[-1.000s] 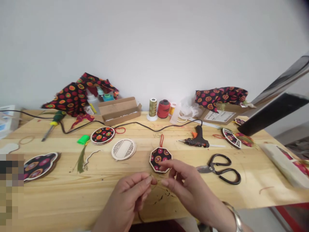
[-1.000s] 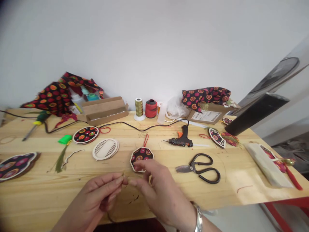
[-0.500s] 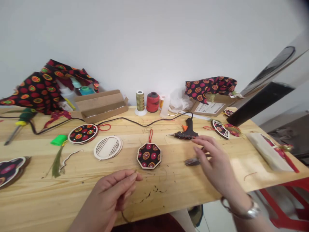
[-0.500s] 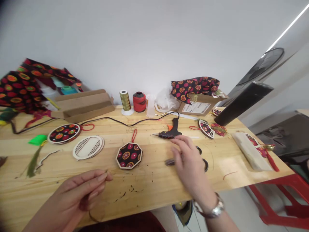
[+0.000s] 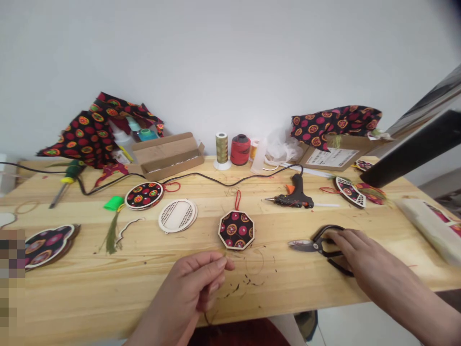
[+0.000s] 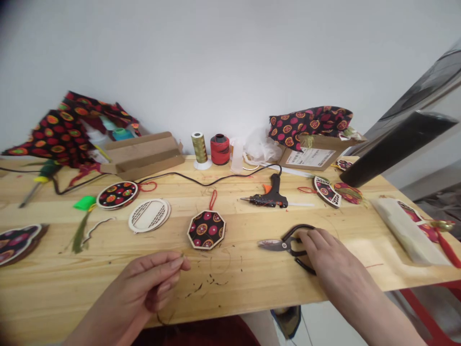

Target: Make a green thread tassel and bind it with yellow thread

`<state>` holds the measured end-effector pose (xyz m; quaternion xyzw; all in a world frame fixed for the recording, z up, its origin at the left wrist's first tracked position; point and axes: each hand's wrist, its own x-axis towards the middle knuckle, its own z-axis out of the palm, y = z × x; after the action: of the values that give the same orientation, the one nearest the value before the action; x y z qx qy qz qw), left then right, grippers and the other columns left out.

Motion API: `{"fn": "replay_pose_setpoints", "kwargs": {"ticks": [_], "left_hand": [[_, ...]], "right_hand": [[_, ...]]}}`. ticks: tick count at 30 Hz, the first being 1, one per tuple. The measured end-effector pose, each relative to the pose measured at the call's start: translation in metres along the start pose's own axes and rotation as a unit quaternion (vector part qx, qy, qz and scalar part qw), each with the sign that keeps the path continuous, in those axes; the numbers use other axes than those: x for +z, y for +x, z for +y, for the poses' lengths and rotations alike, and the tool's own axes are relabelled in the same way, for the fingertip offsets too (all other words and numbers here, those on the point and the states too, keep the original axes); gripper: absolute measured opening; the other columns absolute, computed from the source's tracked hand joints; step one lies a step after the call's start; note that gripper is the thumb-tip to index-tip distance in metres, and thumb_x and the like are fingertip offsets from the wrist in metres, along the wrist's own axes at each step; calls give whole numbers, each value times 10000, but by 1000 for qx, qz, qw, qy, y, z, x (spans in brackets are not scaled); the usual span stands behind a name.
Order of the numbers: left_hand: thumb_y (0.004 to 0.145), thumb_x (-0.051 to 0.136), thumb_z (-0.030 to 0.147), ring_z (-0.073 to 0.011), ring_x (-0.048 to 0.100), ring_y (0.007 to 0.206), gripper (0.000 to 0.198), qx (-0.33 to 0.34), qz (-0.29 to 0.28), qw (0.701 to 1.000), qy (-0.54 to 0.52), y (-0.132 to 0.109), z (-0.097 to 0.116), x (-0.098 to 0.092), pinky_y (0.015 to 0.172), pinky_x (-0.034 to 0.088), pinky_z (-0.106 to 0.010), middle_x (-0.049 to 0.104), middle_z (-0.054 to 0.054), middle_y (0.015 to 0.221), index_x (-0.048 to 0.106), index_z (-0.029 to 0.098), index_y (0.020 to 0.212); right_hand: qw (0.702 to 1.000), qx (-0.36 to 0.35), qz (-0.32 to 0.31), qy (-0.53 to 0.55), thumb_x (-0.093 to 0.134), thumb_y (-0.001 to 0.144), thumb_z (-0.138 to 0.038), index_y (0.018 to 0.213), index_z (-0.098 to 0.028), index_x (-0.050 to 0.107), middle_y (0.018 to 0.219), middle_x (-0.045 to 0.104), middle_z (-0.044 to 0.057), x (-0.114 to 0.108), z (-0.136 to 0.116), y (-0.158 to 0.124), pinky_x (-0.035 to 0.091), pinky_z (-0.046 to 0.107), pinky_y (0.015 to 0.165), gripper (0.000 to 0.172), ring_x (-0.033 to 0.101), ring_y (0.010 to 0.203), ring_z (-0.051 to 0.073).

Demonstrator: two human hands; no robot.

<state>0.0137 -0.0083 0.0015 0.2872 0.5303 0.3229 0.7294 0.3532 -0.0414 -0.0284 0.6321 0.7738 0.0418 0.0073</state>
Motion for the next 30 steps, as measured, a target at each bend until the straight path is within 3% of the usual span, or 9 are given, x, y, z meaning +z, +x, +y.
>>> {"fn": "replay_pose_setpoints", "kwargs": {"ticks": [4, 7, 10, 13, 18, 24, 28, 30], "left_hand": [[731, 677, 313, -68, 238, 464, 204, 5, 1, 1000, 7, 1, -2, -2, 432, 151, -201, 367, 66, 475, 721, 117, 693], [744, 664, 317, -70, 237, 465, 203, 11, -5, 1000, 12, 3, -7, -3, 433, 143, -197, 356, 71, 470, 720, 126, 706], [746, 660, 326, -70, 247, 465, 210, 14, -10, 1000, 24, 2, -10, -2, 431, 150, -195, 362, 70, 474, 715, 130, 697], [740, 661, 333, -75, 268, 468, 216, 13, -15, 999, 36, 0, -9, 0, 436, 172, -199, 385, 61, 480, 721, 128, 709], [712, 679, 341, -86, 264, 474, 222, 21, -7, 999, 31, -5, -3, 2, 448, 183, -211, 382, 55, 466, 703, 136, 631], [725, 662, 332, -89, 233, 477, 226, 32, -24, 999, 30, -6, -5, 3, 447, 173, -215, 370, 58, 466, 675, 143, 602], [768, 617, 353, -96, 221, 490, 252, 32, -56, 997, 46, -4, -9, 2, 457, 154, -231, 347, 58, 478, 683, 146, 640], [763, 621, 366, -95, 207, 488, 272, 28, -56, 997, 50, -4, -9, 2, 455, 136, -236, 331, 61, 474, 673, 144, 615]], "right_hand": [[998, -6, -48, 40, 427, 720, -72, 859, -190, 611, 842, 641, 92, -14, -15, 0, 544, 377, 677, 258, 644, 758, 247], [984, 27, -87, 154, 463, 719, -114, 852, -204, 578, 797, 632, 58, -30, -37, -1, 529, 309, 595, 198, 636, 681, 208], [938, 39, -119, 322, 500, 729, -135, 927, -232, 564, 848, 643, 27, -51, -68, 5, 519, 249, 633, 229, 629, 729, 171], [884, 38, -152, 441, 564, 584, -76, 898, -230, 587, 883, 660, 21, -73, -94, 18, 511, 239, 677, 350, 630, 794, 188], [798, 82, -290, 522, 517, 582, -60, 800, -199, 595, 705, 649, -18, -83, -111, 32, 449, 198, 564, 270, 612, 657, 149], [814, 81, -299, 491, 587, 602, -115, 691, -180, 595, 587, 560, -41, -70, -117, 32, 314, 177, 445, 110, 487, 520, 98], [836, 62, -275, 471, 587, 643, -158, 668, -184, 596, 550, 511, -47, -68, -121, 34, 298, 181, 448, 37, 443, 507, 93], [833, 63, -273, 478, 602, 650, -177, 645, -175, 583, 545, 509, -48, -67, -123, 36, 312, 180, 462, 20, 440, 512, 91]]}}
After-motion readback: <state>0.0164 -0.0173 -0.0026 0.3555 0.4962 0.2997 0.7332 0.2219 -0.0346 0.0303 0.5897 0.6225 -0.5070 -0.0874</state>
